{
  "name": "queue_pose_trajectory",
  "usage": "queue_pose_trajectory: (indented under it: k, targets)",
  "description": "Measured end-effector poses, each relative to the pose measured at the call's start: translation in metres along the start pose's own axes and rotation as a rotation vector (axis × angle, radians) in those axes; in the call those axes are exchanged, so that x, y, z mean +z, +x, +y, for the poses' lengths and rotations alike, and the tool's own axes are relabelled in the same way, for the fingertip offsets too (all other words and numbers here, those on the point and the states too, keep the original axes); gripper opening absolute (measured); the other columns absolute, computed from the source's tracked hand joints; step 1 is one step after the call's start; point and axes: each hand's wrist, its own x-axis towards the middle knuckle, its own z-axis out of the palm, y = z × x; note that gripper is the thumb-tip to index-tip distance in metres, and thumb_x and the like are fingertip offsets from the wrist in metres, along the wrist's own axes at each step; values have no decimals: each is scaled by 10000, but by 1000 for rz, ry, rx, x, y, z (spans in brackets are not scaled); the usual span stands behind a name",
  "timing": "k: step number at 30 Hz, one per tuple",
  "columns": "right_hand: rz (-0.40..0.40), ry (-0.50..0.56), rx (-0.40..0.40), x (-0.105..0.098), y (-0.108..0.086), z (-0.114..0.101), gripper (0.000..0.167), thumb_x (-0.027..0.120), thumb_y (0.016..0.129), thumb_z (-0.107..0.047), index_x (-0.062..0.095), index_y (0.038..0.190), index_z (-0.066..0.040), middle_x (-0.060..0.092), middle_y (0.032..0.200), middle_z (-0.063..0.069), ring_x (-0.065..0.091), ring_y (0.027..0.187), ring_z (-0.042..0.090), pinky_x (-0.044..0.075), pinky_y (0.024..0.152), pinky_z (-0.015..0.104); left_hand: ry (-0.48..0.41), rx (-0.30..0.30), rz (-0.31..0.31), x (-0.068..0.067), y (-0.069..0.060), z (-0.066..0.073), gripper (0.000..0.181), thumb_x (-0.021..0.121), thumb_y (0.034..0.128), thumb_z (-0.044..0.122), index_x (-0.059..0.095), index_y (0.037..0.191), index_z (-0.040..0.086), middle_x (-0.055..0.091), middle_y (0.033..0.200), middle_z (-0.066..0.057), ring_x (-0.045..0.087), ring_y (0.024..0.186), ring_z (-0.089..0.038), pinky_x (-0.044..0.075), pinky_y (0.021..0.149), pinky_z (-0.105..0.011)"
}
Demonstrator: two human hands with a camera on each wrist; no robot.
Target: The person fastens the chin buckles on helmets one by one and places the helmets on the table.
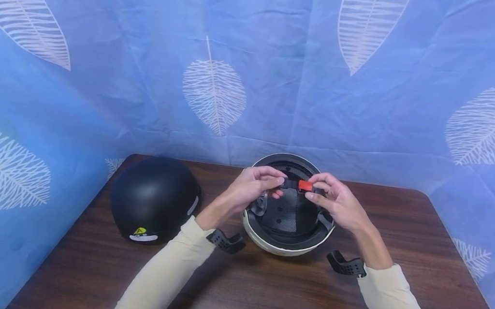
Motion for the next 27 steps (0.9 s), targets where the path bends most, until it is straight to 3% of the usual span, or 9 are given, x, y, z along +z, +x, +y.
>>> queue_pose_trajectory:
  k: [6, 15, 22, 27]
  targets:
    - [-10, 1, -21, 0, 2, 1, 252, 556, 971, 49, 540, 1171, -104, 711, 1072, -89, 635, 862, 40, 504, 724, 207, 7, -4, -11, -1, 0, 1, 178, 634, 955, 39, 696, 1105, -36, 615, 1144, -388, 669, 678, -140, 565, 651, -222]
    - [-38, 25, -41, 0, 2, 2, 264, 543, 974, 59, 544, 1189, -94, 711, 1099, -79, 645, 897, 45, 515, 744, 202, 20, -7, -14, -2, 2, -1, 180, 634, 959, 56, 701, 1108, -20, 676, 1082, -309, 675, 690, -142, 573, 669, -238]
    - [-42, -15, -35, 1, 3, 4, 263, 550, 972, 55, 537, 1195, -83, 713, 1099, -70, 652, 897, 64, 524, 765, 195, 42, -12, -8, -2, 1, -1, 169, 643, 955, 63, 709, 1093, -8, 728, 932, -159, 674, 692, -149, 577, 678, -249]
    - [-29, -49, -15, 1, 1, 4, 250, 571, 967, 40, 549, 1181, -86, 722, 1081, -45, 632, 867, 75, 506, 760, 194, 48, -14, -19, 0, 2, -1, 216, 638, 959, 67, 689, 1137, -46, 706, 1020, -257, 674, 697, -148, 575, 682, -243]
